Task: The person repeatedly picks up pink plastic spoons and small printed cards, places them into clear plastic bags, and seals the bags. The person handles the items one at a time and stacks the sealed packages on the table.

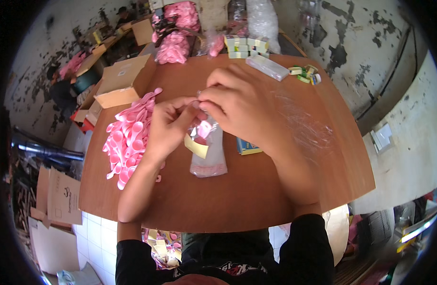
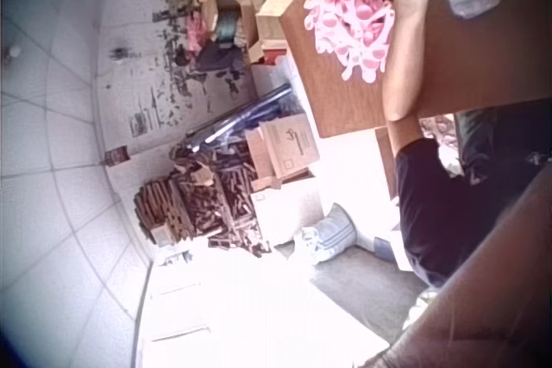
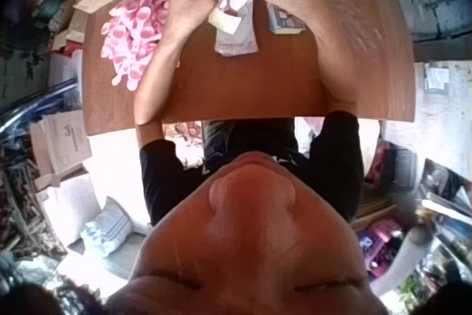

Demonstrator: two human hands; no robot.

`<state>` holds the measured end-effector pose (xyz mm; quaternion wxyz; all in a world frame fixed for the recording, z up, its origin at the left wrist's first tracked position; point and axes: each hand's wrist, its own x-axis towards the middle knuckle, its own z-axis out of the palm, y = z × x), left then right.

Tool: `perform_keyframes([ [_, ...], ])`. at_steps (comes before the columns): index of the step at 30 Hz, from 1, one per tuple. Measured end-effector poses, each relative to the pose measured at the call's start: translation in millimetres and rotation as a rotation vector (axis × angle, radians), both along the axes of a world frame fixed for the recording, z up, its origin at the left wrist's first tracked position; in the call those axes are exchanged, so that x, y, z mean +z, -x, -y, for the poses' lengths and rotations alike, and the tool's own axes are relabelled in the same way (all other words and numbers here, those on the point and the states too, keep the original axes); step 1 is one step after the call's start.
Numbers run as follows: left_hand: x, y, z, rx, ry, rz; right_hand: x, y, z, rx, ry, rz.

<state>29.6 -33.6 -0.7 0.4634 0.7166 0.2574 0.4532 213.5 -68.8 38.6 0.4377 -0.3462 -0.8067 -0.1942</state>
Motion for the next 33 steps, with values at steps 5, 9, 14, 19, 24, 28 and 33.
perform_keyframes([
  [5, 6.0, 3.6, -1.1, -0.035, -0.033, -0.033, -1.5, 1.1, 3.5, -0.032, 0.016, 0.073],
  [9, 8.3, 3.6, 6.5, -0.090, 0.011, 0.009, -4.1, 4.2, 2.8, -0.114, -0.050, 0.143],
  [14, 4.9, 5.9, 3.1, -0.144, -0.110, -0.171, -12.1, 2.5, -5.4, -0.049, -0.003, 0.014],
  [19, 9.2, 10.3, 3.8, -0.160, -0.158, -0.102, -7.8, -12.5, -9.6, 0.267, 0.357, -0.488],
  [24, 12.1, 14.7, 0.6, -0.095, -0.006, 0.087, -5.5, -48.9, -22.5, 0.699, 0.600, -1.147],
  [28, 10.0, 9.7, -8.1, -0.008, -0.040, 0.141, -16.6, -123.8, -32.3, 0.793, 0.737, -1.305],
  [33, 8.2, 4.6, -17.9, -0.024, -0.103, 0.050, -110.3, -275.9, -41.3, -0.523, 0.884, -0.014],
])
